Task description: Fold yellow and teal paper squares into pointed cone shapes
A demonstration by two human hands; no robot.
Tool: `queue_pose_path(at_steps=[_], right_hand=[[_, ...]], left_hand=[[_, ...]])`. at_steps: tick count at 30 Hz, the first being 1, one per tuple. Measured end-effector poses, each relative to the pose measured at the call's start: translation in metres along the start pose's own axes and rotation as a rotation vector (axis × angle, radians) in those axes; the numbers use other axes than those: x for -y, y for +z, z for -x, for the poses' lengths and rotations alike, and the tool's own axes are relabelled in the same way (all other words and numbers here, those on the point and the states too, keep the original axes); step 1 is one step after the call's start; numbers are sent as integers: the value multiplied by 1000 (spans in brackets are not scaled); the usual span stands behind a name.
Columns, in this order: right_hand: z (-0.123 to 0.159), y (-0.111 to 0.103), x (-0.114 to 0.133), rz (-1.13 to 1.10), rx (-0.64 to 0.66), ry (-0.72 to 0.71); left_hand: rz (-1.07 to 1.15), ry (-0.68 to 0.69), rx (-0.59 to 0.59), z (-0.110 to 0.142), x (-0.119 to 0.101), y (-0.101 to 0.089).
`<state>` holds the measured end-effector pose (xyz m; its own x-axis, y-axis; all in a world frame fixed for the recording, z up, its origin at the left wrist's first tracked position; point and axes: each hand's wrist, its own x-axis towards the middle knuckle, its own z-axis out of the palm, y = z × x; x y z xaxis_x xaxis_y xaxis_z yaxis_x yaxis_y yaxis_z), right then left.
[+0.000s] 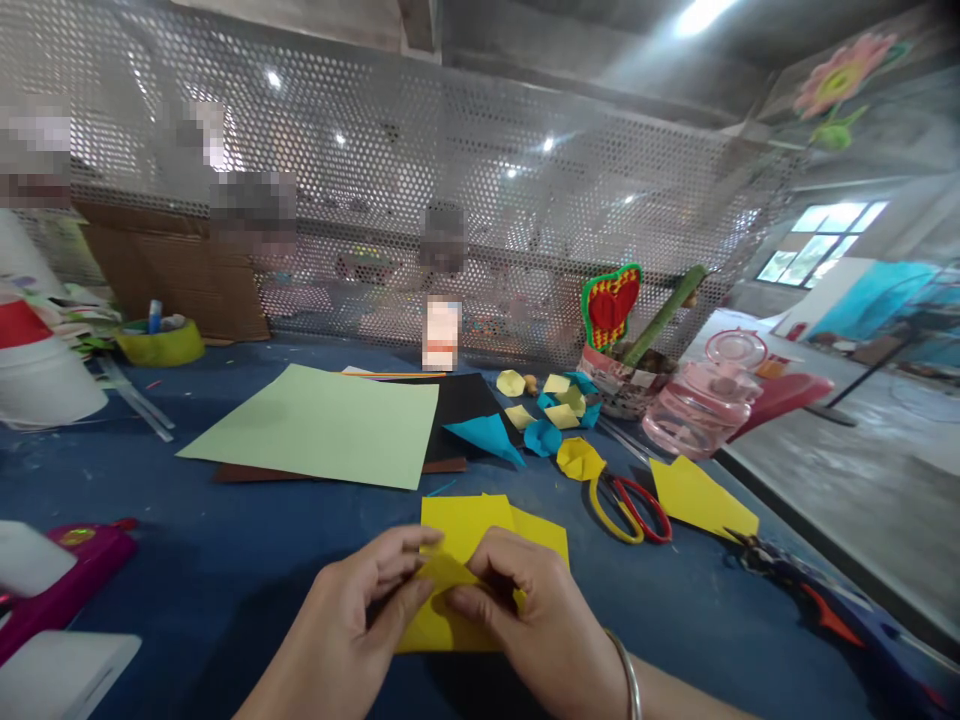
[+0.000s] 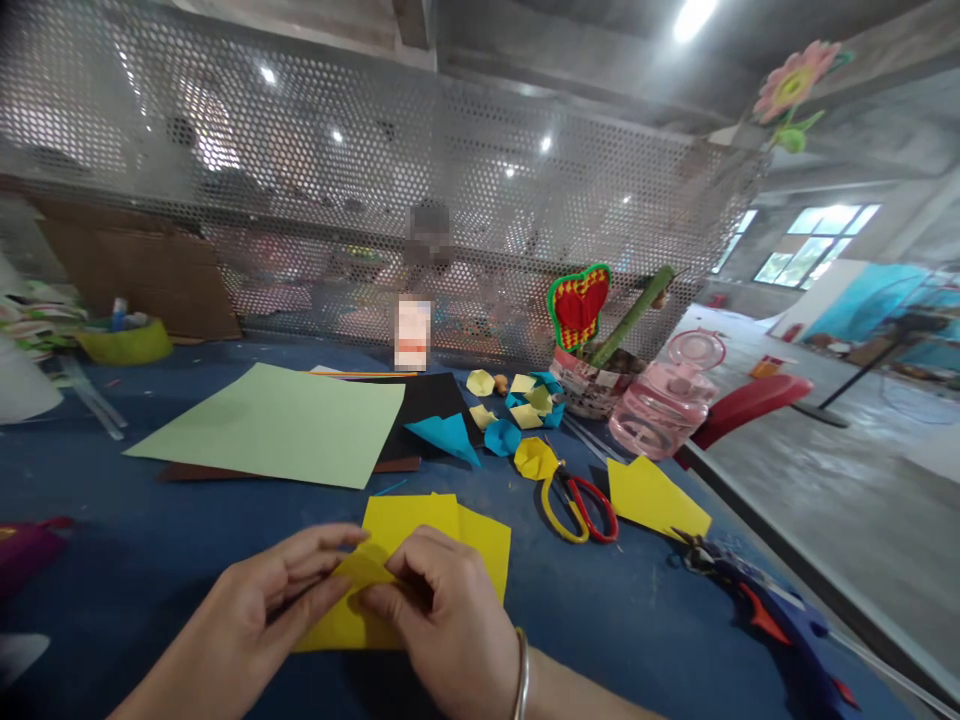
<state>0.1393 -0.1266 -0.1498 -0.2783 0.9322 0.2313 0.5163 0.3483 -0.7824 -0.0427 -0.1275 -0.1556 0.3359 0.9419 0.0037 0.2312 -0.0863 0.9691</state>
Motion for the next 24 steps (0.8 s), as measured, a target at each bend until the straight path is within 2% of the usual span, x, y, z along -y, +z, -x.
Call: queue_pose_path(at_steps=[3,10,15,19,24], right_hand=[[0,1,-1,25,4,-15],[4,1,-3,106,31,-89],[8,5,-6,359,68,-149],[10,8,-4,593,116,-192],[10,9,0,702,163,-217]], left_hand=[[-147,68,23,0,0,2],[-375,129,-64,5,5,11],[-372,277,-176,11,1,16],[-378,290,-177,16,3,17],[-424,285,-168,19,14,17]])
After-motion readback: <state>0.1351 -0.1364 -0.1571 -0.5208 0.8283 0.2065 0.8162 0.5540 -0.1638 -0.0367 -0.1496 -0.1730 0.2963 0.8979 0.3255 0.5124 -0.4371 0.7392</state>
